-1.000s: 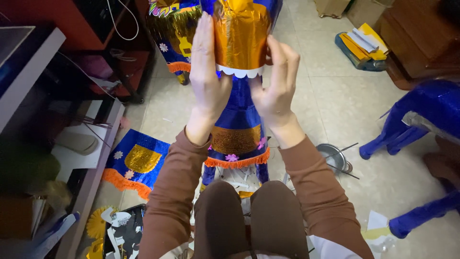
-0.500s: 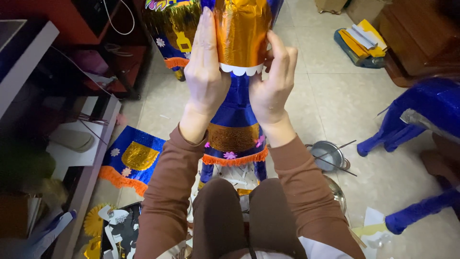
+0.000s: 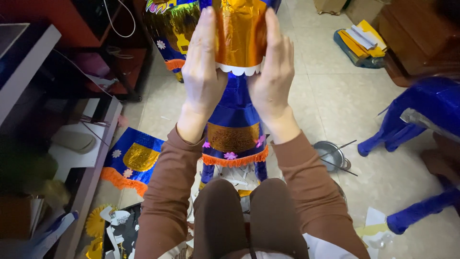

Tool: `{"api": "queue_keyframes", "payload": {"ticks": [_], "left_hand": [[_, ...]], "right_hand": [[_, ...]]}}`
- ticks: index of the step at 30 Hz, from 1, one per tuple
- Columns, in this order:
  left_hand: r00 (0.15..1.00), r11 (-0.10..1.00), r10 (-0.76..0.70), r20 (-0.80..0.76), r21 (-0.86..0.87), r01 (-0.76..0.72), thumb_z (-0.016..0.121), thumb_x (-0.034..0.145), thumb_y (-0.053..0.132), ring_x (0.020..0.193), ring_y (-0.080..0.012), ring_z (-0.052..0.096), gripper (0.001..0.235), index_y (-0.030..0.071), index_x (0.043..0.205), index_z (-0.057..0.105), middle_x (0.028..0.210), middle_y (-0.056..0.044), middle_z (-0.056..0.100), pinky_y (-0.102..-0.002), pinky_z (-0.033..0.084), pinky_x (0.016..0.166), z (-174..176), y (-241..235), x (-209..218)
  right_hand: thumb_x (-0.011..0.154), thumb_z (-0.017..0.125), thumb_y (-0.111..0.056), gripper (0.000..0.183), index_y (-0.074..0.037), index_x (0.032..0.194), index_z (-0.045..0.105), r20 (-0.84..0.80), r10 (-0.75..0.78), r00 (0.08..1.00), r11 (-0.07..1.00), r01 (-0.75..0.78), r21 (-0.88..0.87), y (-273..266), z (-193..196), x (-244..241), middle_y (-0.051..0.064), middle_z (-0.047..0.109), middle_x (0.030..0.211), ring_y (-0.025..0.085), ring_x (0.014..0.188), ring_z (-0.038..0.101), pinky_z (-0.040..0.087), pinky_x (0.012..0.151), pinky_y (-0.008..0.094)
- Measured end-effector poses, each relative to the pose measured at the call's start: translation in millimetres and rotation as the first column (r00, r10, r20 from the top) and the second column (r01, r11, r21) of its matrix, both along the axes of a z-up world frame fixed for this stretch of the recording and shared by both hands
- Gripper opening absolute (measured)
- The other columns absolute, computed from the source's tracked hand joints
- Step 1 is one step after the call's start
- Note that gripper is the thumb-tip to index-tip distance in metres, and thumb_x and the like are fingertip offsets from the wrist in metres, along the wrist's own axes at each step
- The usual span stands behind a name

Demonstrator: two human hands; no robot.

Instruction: Decorating a horse-shaped craft object with paper, foil, and ribbon using scissors and a glue gun

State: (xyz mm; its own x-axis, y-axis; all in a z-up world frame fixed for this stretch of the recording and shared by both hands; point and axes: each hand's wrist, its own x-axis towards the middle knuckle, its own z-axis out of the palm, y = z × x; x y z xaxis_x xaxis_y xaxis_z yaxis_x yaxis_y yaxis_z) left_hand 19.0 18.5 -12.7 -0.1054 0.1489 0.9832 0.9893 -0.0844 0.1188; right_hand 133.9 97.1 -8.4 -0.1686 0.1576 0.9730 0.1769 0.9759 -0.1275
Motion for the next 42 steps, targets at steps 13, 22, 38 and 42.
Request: {"api": "queue_keyframes", "payload": {"ticks": [13, 22, 38, 42], "left_hand": [[0.990, 0.972, 0.129, -0.051, -0.189, -0.136, 0.078, 0.095, -0.007, 0.145, -0.0389, 0.059, 0.079, 0.029, 0.154, 0.039, 0.160, -0.021, 0.032, -0.039, 0.059, 0.117, 11.6, -12.8, 7.9], [0.985, 0.962, 0.149, -0.085, -0.218, -0.164, 0.074, 0.099, -0.004, 0.136, -0.0358, 0.064, 0.074, 0.020, 0.155, 0.034, 0.155, -0.018, 0.040, -0.038, 0.057, 0.113, 17.6, -15.4, 6.6], [0.997, 0.981, 0.026, 0.074, -0.192, -0.011, 0.067, 0.104, -0.004, 0.156, -0.0324, 0.041, 0.070, 0.004, 0.157, 0.022, 0.164, -0.014, 0.031, -0.043, 0.036, 0.135, 3.8, -2.8, 1.9], [0.997, 0.994, -0.011, 0.073, -0.111, 0.019, 0.074, 0.105, -0.005, 0.158, -0.0324, 0.041, 0.081, 0.008, 0.159, 0.015, 0.166, -0.014, 0.027, -0.039, 0.040, 0.136, -1.9, 2.0, 0.3]], "right_hand": [[0.108, 0.069, 0.002, 0.088, -0.040, 0.162, 0.013, 0.053, -0.011, 0.999, 0.996, 0.007, 0.089, 11.9, -1.9, 1.7, -0.006, 0.046, 0.094, 0.011, 0.084, 0.044, 0.047, 0.080, 0.021], [0.100, 0.072, 0.007, 0.079, -0.029, 0.157, 0.032, 0.146, -0.049, 0.988, 0.998, 0.042, 0.050, 3.8, 6.9, 8.9, 0.001, 0.045, 0.097, 0.019, 0.085, 0.044, 0.047, 0.083, 0.031], [0.106, 0.071, 0.003, 0.076, -0.016, 0.160, 0.021, 0.070, 0.018, 0.997, 0.999, -0.019, 0.026, 14.0, -5.3, 0.3, 0.002, 0.054, 0.103, 0.018, 0.090, 0.050, 0.050, 0.088, 0.029], [0.110, 0.073, -0.005, 0.079, -0.017, 0.162, 0.015, 0.068, -0.015, 0.998, 1.000, 0.013, 0.024, 12.9, -8.1, 0.9, 0.002, 0.053, 0.107, 0.016, 0.092, 0.050, 0.050, 0.087, 0.027]]}}
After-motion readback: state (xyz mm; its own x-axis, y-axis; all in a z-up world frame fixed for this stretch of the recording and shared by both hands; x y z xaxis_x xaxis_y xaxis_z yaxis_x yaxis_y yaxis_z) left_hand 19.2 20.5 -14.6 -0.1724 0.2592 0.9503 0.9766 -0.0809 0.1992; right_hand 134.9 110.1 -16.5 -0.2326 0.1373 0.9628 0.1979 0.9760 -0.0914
